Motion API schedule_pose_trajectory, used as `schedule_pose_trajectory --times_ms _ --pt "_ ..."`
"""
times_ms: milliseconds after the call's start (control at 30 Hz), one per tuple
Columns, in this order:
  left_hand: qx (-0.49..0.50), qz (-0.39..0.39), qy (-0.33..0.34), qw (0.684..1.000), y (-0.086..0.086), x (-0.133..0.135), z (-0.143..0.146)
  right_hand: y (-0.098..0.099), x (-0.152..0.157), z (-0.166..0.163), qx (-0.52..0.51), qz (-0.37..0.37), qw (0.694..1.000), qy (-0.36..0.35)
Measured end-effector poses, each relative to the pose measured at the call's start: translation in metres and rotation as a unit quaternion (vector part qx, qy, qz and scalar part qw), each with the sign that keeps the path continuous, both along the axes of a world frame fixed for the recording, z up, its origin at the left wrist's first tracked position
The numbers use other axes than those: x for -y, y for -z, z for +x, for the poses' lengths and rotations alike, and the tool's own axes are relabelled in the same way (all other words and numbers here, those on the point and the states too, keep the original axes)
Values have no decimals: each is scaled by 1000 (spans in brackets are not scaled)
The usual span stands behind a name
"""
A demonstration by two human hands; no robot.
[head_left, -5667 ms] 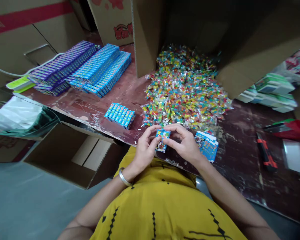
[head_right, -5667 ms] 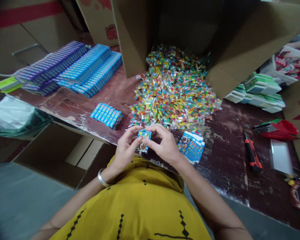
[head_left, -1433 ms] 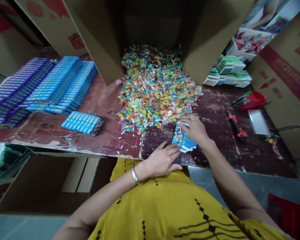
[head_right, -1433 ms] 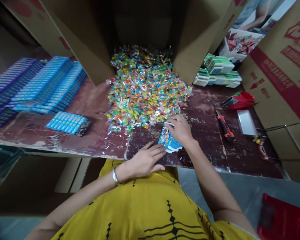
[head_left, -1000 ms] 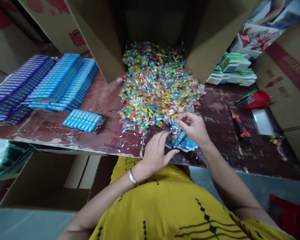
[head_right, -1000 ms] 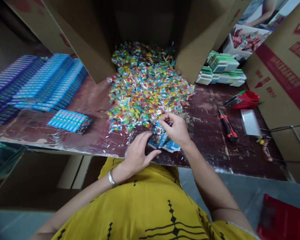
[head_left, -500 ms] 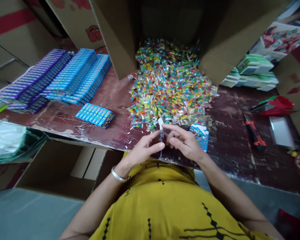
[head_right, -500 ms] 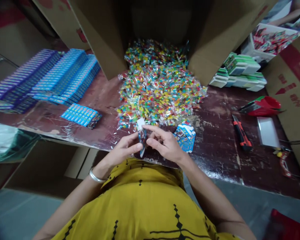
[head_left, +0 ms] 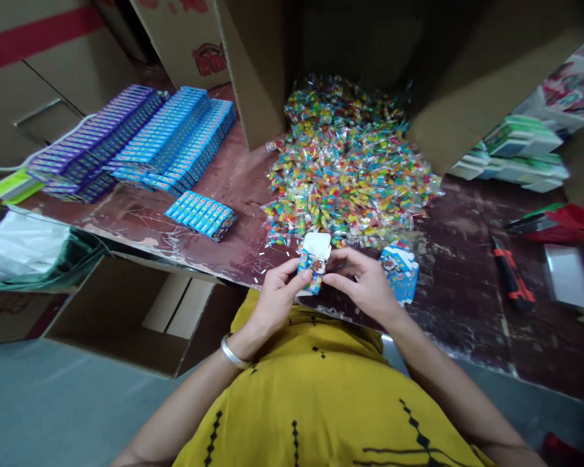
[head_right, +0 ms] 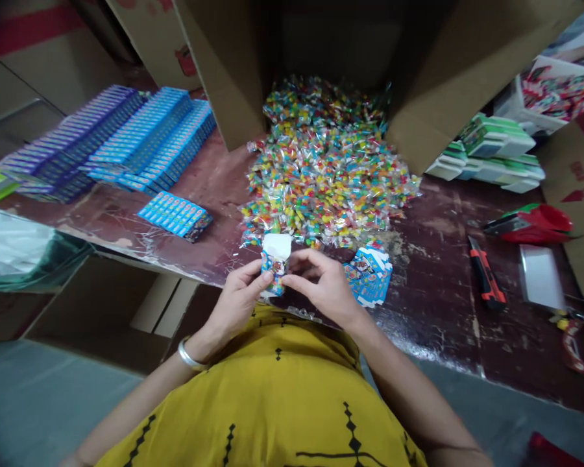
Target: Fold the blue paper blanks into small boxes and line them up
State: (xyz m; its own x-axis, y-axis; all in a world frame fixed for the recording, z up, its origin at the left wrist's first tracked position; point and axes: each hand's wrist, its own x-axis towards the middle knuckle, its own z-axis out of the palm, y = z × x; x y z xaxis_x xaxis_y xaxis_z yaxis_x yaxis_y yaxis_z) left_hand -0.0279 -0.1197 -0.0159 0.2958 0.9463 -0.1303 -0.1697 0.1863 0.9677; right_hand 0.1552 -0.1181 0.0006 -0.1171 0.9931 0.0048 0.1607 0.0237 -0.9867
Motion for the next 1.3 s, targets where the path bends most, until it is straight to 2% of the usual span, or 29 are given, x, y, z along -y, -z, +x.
schedule_pose_trajectory --times_ms 133,267,333,400,633,767,833,900,1000,1133,1300 --pt "9 1 -107 994 10 6 13 18 1 -18 10 13 998 56" --pt "-16 65 -190 979 11 10 12 25 -1 -31 -26 34 996 84" --pt "-33 84 -179 980 9 12 9 27 -1 -37 -43 48 992 108" --pt "-50 89 -135 986 8 12 5 31 0 -40 -34 68 989 126" --pt "3 42 11 999 5 7 -8 37 4 -31 84 153 979 100" --pt "-4 39 17 999 5 10 -10 34 -1 -26 120 192 972 71" --pt "-24 49 2 999 5 11 -10 32 -3 -29 89 166 980 61" --pt "-34 59 -25 997 6 11 -10 32 -5 -33 14 131 989 65" --pt "-9 63 -70 996 8 10 -11 30 -8 -38 -81 96 989 72" --pt "18 43 -61 997 7 9 -14 20 -17 -37 -77 87 993 -6" --pt "-23 58 -41 997 3 9 -23 9 -27 -32 -72 -20 996 -58"
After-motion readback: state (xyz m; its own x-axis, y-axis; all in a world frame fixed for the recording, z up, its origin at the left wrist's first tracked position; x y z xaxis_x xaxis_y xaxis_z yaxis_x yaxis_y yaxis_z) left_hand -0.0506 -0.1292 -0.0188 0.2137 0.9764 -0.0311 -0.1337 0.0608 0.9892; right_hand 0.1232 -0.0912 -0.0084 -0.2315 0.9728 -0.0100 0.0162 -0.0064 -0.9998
